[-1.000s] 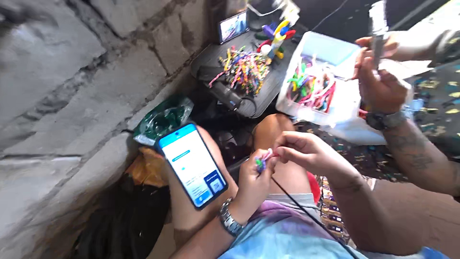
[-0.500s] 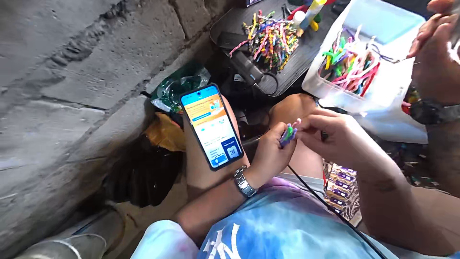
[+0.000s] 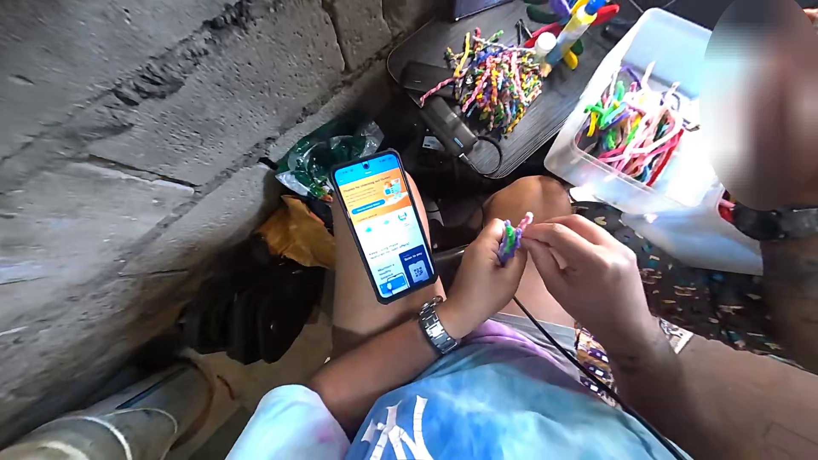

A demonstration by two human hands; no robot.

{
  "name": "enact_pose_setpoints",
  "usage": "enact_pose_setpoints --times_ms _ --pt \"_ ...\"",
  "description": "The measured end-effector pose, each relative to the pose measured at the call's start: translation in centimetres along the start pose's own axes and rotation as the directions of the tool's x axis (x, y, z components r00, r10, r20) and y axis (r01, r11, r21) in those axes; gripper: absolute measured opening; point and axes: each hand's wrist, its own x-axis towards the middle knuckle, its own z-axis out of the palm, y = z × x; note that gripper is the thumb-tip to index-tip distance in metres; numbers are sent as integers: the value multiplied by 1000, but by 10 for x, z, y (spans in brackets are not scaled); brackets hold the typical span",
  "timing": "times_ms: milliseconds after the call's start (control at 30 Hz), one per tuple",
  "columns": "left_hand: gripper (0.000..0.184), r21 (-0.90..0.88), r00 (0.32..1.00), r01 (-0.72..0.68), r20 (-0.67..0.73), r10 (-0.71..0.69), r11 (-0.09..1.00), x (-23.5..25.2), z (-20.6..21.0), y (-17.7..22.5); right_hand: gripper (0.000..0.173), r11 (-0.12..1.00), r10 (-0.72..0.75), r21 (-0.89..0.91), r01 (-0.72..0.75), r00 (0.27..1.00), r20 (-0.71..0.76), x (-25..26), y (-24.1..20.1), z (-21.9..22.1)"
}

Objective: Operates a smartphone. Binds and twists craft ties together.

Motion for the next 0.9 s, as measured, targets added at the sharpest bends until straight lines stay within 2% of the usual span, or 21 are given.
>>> enact_pose_setpoints --times_ms 100,200,300,400,533,600,700,900 --pt "5 -89 998 54 28 -51 995 0 0 3 18 999 -7 44 10 998 -69 -3 2 6" --pt "3 -179 996 88 43 -81 980 -4 1 7 17 981 29 191 -10 995 -95 -6 7 10" --pt "6 -214 999 41 3 -41 976 -11 0 6 17 914 86 402 -57 995 -56 -9 8 16" --pt "8 -237 1000 -8 -32 1 971 -12 1 3 13 856 135 503 -121 991 9 -7 8 14" --pt "15 -305 997 -10 -72 -12 952 -12 2 5 15 749 169 633 -194 981 100 3 7 12" --pt "20 -326 997 -40 -72 17 945 -12 3 2 17 699 179 665 -262 965 193 7 8 8" --pt "17 -317 998 -49 -57 32 947 -11 3 -4 18 667 174 674 -317 946 273 10 13 7" --pt "14 -241 993 -113 -71 98 964 -6 3 -14 20 747 136 592 -303 941 310 14 18 4"
